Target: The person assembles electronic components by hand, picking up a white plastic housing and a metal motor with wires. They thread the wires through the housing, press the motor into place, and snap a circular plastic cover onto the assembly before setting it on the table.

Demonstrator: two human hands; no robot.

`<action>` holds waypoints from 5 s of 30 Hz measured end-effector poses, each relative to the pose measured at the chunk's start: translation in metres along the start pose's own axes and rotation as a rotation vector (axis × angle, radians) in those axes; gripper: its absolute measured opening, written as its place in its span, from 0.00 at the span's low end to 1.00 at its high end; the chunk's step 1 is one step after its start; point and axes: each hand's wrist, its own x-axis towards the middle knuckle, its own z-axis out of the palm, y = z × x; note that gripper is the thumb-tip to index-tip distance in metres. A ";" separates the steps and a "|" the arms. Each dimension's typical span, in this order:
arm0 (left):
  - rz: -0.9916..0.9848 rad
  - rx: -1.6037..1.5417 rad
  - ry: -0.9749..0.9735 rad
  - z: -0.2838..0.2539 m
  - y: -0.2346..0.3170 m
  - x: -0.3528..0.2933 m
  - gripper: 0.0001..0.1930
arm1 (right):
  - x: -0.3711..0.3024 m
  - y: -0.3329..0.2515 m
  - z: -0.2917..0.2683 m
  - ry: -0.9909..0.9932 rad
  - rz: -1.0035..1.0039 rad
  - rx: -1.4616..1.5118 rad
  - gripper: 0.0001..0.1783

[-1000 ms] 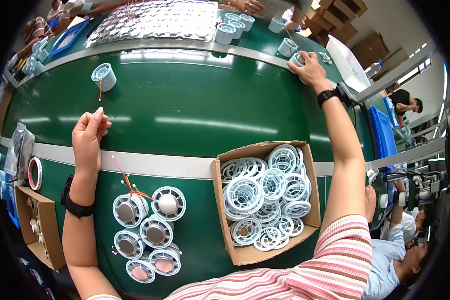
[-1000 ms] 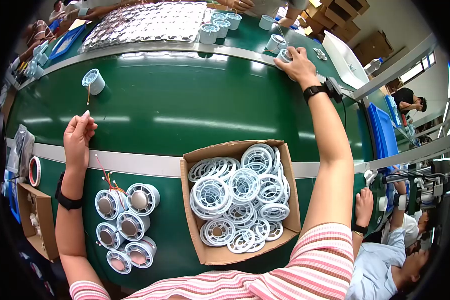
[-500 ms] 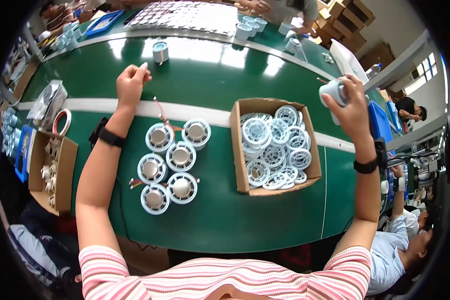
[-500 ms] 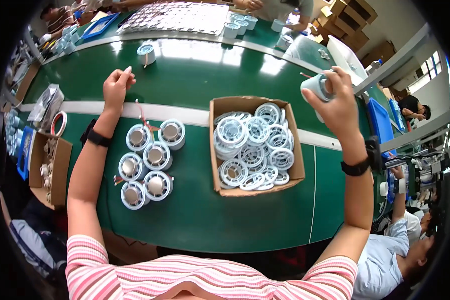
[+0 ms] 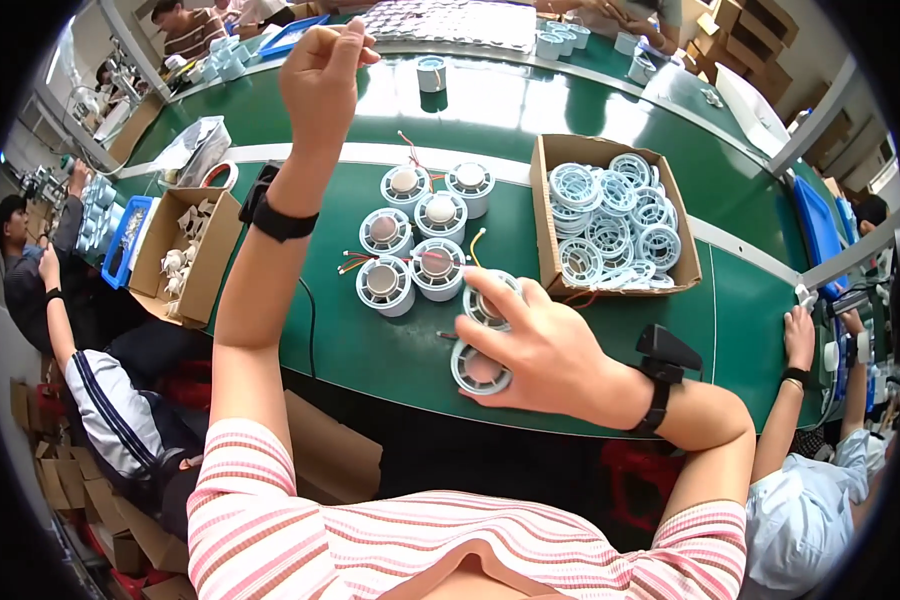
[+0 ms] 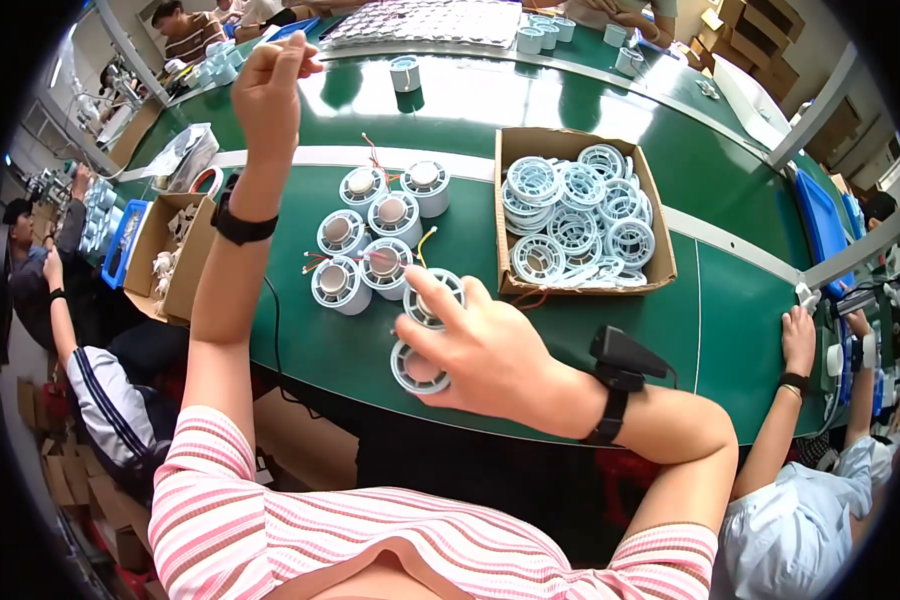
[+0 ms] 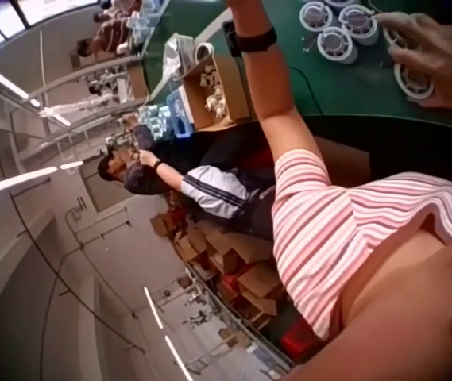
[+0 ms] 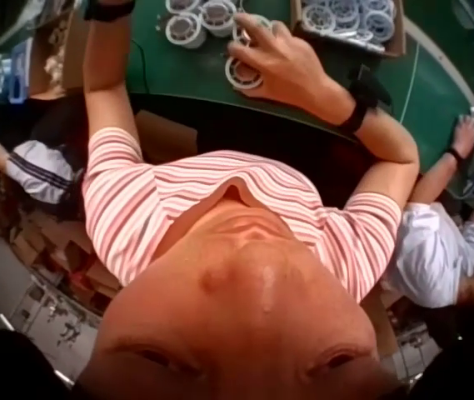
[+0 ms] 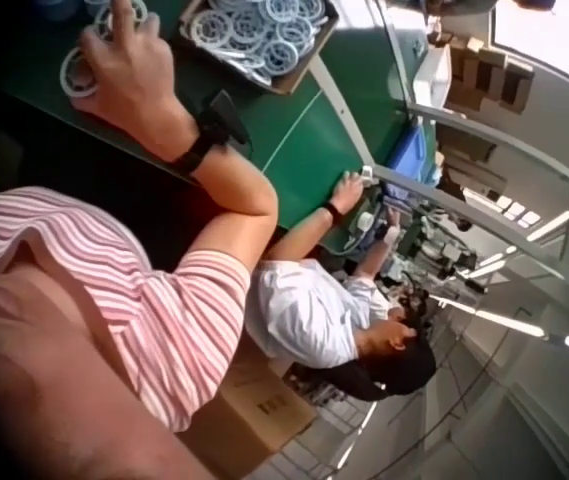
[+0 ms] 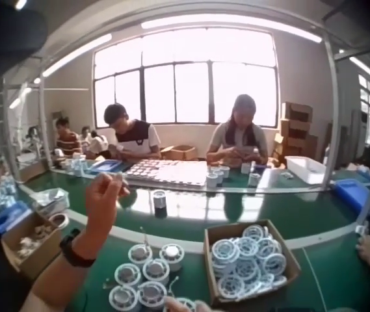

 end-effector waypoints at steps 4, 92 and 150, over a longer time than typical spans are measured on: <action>0.124 -0.088 -0.203 0.017 0.097 -0.028 0.13 | 0.025 -0.002 0.020 0.227 -0.046 -0.086 0.35; -1.652 -0.571 -0.737 0.069 0.162 -0.205 0.37 | -0.094 -0.013 -0.004 0.445 0.518 0.312 0.44; -0.024 0.651 -1.245 0.057 0.152 -0.188 0.39 | -0.118 0.028 -0.048 0.405 0.221 -0.305 0.16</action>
